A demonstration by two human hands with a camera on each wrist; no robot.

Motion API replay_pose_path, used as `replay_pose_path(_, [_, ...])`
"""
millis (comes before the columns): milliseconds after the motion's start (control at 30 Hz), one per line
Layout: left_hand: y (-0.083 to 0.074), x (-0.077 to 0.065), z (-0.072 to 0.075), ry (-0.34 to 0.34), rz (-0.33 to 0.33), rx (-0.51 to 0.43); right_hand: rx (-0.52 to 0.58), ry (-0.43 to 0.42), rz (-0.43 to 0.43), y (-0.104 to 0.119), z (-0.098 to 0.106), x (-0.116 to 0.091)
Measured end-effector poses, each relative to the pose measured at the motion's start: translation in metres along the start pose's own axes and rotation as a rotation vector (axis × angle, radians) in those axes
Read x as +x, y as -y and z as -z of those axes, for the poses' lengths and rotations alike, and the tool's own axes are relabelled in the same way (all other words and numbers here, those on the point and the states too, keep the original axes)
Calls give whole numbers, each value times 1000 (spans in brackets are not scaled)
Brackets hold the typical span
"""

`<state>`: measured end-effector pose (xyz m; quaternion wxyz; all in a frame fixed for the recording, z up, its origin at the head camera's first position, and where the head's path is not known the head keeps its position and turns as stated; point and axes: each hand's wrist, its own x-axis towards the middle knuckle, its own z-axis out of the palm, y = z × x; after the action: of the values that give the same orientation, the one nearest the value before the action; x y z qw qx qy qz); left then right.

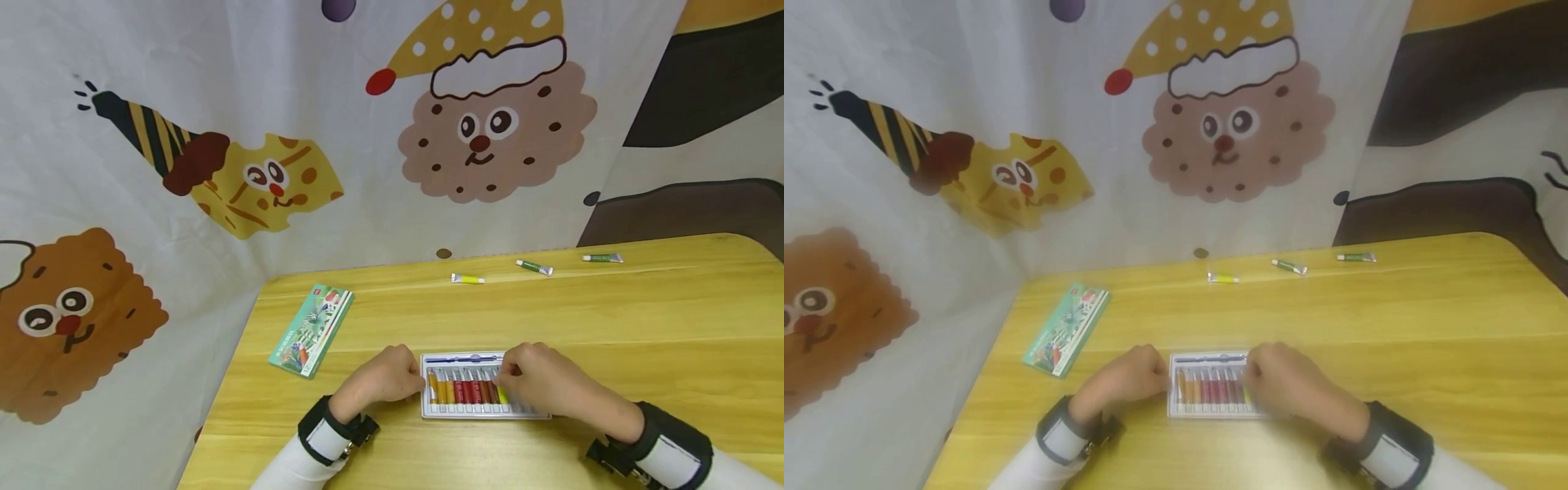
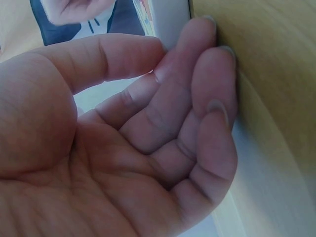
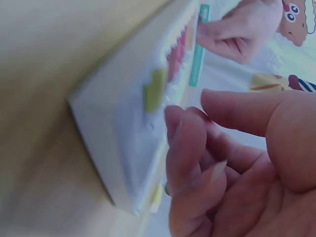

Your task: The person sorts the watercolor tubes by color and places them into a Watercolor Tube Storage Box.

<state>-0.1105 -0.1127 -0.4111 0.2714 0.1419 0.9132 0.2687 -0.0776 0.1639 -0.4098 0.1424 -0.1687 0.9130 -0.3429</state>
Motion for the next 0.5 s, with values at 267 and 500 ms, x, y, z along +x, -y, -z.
replay_pose_path(267, [0,1,-1,-1,1,-5,-126,-173,115,7,23,23])
replay_pose_path(500, [1,1,-1,-3,7,-3,-200,-265,262,-6,27,61])
